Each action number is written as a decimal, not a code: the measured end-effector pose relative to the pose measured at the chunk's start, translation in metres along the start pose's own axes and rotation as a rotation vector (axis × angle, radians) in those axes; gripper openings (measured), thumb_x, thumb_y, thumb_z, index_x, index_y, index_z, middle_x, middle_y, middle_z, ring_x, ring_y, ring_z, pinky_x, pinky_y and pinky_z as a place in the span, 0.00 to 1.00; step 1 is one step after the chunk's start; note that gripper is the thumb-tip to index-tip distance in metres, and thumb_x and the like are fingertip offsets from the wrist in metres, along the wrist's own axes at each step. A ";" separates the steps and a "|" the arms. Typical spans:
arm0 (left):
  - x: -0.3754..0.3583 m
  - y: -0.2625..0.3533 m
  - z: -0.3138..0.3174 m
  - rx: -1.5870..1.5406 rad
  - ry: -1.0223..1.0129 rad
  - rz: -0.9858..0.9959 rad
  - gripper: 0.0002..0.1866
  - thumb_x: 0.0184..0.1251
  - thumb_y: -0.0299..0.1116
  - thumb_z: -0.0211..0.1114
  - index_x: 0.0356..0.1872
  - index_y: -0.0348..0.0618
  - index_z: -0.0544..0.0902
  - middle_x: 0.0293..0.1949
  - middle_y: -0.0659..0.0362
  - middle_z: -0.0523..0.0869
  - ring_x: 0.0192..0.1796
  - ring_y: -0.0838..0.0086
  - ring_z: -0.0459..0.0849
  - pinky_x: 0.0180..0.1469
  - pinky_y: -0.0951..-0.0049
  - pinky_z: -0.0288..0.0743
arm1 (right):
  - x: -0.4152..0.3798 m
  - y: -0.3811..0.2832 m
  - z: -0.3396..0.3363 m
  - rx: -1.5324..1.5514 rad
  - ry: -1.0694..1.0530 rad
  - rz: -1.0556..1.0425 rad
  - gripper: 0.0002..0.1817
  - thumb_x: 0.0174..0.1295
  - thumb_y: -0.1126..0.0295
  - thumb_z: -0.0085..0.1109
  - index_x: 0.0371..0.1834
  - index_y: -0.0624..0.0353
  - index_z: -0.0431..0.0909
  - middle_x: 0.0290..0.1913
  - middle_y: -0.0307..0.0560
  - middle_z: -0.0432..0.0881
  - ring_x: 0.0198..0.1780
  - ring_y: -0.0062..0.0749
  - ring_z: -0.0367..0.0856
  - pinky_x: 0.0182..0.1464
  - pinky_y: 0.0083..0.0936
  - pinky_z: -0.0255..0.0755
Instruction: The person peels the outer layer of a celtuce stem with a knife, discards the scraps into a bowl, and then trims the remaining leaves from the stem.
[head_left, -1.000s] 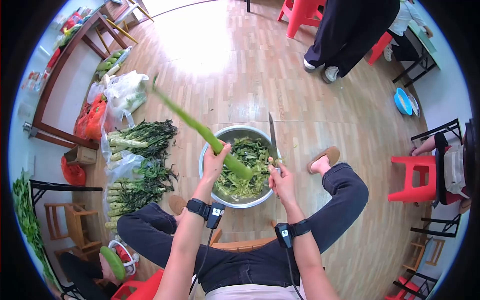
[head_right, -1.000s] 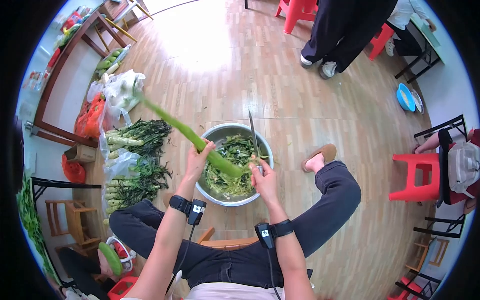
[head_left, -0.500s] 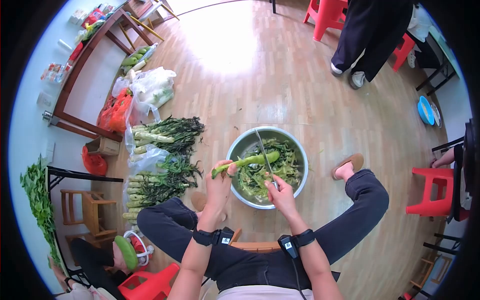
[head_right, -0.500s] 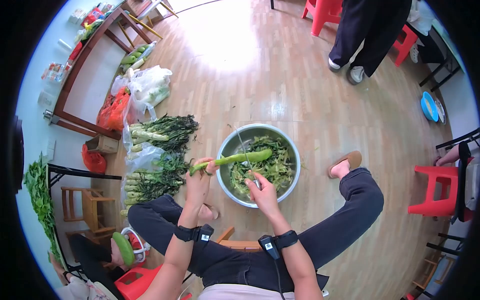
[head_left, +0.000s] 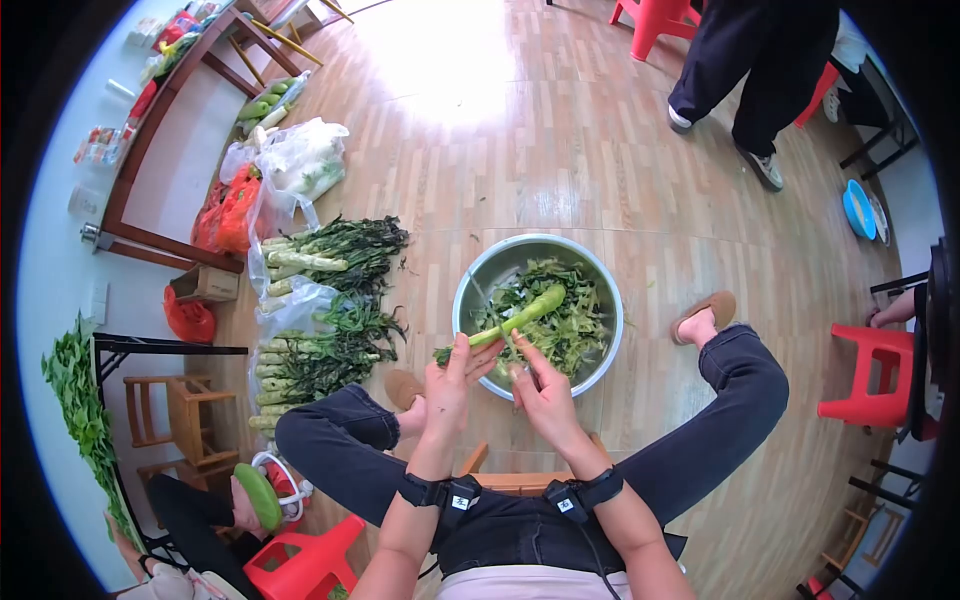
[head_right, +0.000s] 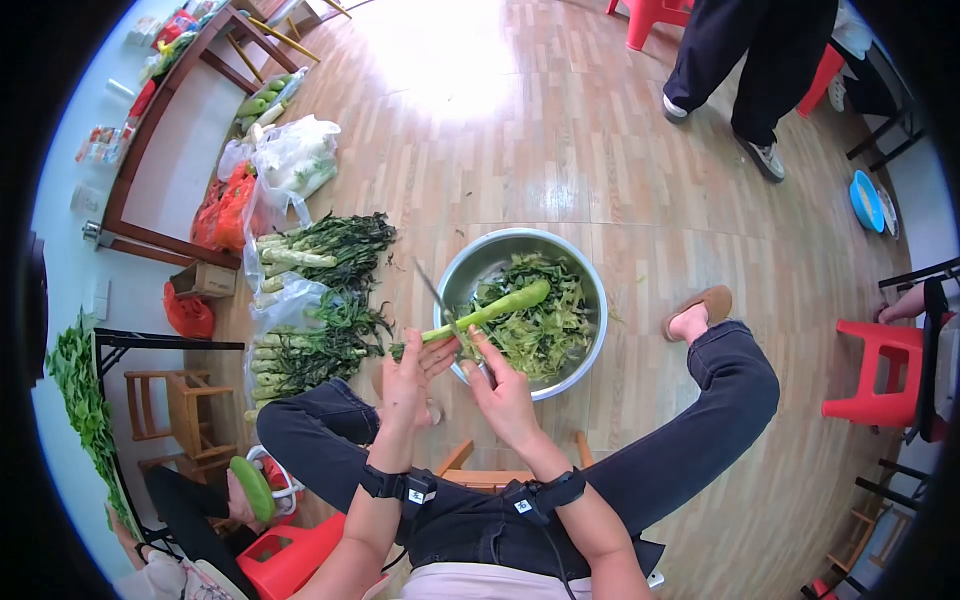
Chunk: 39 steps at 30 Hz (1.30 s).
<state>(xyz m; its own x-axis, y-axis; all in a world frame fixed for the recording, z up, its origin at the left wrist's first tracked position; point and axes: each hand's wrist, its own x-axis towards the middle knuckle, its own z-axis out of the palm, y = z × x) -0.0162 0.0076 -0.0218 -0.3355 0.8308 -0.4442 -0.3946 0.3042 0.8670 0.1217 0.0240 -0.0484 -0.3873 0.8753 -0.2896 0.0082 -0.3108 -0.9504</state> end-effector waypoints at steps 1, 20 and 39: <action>0.000 -0.003 0.000 0.000 0.001 -0.002 0.25 0.72 0.48 0.47 0.51 0.31 0.72 0.48 0.45 0.80 0.50 0.62 0.82 0.52 0.66 0.75 | -0.004 -0.010 0.001 0.000 0.000 0.002 0.25 0.66 0.70 0.50 0.68 0.53 0.62 0.16 0.32 0.66 0.19 0.10 0.63 0.23 0.12 0.59; -0.012 -0.026 0.035 0.036 0.096 0.221 0.12 0.74 0.38 0.48 0.38 0.40 0.73 0.28 0.67 0.75 0.29 0.86 0.69 0.30 0.83 0.63 | -0.021 -0.041 0.004 -0.551 0.228 -0.315 0.28 0.59 0.60 0.59 0.64 0.53 0.67 0.23 0.53 0.79 0.22 0.43 0.79 0.24 0.33 0.70; -0.010 -0.005 0.027 0.220 -0.121 0.297 0.17 0.74 0.37 0.47 0.55 0.36 0.70 0.49 0.49 0.80 0.50 0.64 0.82 0.47 0.75 0.76 | 0.012 -0.004 -0.018 -0.182 0.266 0.052 0.21 0.64 0.63 0.53 0.59 0.55 0.72 0.14 0.37 0.66 0.16 0.17 0.63 0.20 0.20 0.59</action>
<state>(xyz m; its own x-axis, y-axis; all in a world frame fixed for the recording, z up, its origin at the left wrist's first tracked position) 0.0125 0.0103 -0.0156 -0.2993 0.9426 -0.1478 -0.0984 0.1236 0.9874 0.1333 0.0426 -0.0505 -0.1277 0.9335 -0.3351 0.1961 -0.3075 -0.9311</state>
